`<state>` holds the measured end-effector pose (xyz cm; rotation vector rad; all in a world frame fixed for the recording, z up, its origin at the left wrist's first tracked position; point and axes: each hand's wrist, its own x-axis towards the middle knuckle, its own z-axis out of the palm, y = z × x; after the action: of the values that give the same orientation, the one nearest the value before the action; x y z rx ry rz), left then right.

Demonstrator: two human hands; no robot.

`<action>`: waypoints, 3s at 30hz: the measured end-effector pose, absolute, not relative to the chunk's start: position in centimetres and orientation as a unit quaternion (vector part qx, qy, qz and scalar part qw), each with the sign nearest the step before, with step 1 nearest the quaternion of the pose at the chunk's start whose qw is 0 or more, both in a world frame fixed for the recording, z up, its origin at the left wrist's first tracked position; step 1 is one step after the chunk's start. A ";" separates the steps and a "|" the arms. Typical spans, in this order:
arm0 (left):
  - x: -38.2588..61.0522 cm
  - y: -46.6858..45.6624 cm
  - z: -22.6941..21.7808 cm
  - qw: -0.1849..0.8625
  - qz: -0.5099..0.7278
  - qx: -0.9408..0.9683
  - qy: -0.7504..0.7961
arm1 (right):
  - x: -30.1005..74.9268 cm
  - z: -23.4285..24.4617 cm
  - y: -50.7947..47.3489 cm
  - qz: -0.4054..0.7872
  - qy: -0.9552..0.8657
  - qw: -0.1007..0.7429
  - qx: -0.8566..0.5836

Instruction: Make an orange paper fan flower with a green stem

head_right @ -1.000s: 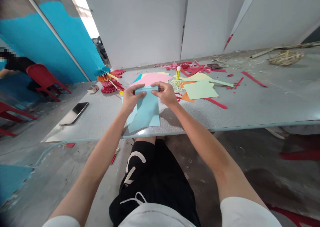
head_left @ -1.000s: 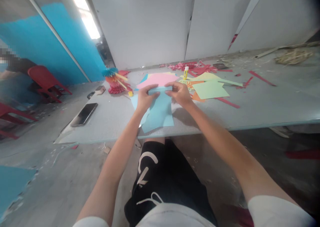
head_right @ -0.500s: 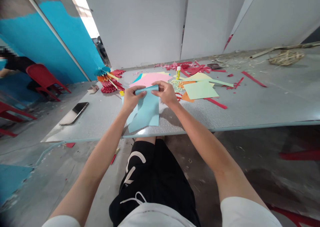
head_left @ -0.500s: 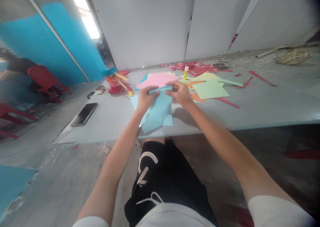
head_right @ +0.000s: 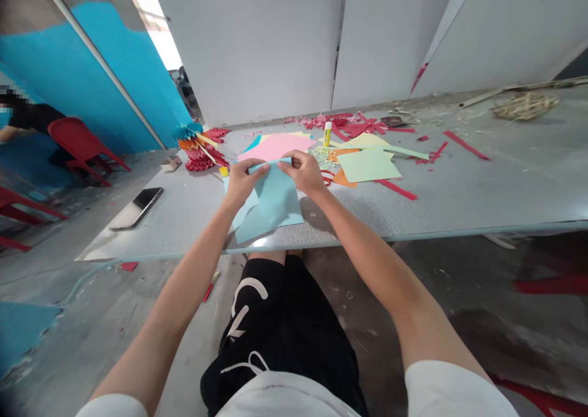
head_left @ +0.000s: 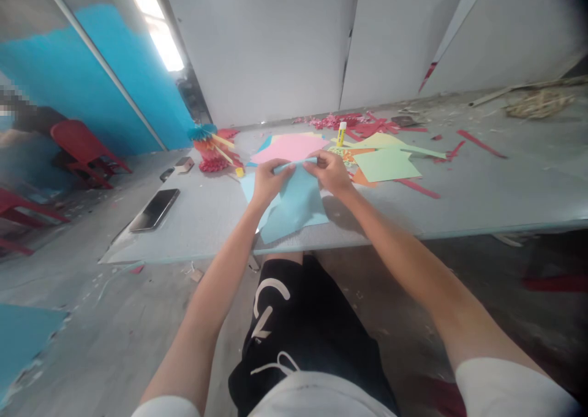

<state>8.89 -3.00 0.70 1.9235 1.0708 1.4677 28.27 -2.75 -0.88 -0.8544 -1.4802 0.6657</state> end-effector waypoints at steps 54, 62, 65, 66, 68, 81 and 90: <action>9.1 -3.6 1.0 0.193 0.527 0.734 0.382 | 28.0 -0.7 -3.4 0.243 -0.669 0.601 -0.365; 9.3 -3.6 0.7 0.188 0.516 0.739 0.389 | 27.9 -1.0 -3.4 0.206 -0.688 0.585 -0.376; 9.2 -3.5 0.6 0.187 0.519 0.740 0.385 | 27.8 -1.2 -3.1 0.205 -0.685 0.591 -0.373; 9.2 -3.5 0.5 0.186 0.519 0.741 0.383 | 27.8 -1.3 -3.1 0.205 -0.684 0.593 -0.371; 9.2 -3.5 0.5 0.182 0.519 0.743 0.381 | 27.8 -1.3 -3.0 0.204 -0.684 0.597 -0.365; 9.3 -3.2 0.2 0.164 0.518 0.747 0.382 | 27.4 -1.1 -3.6 0.173 -0.703 0.590 -0.357; 9.2 -3.1 0.5 0.170 0.511 0.753 0.378 | 27.6 -0.8 -3.7 0.153 -0.706 0.579 -0.376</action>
<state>9.22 -3.13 0.53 2.1398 1.0742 1.4531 27.64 -3.70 -0.76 -0.8795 -1.6517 0.3588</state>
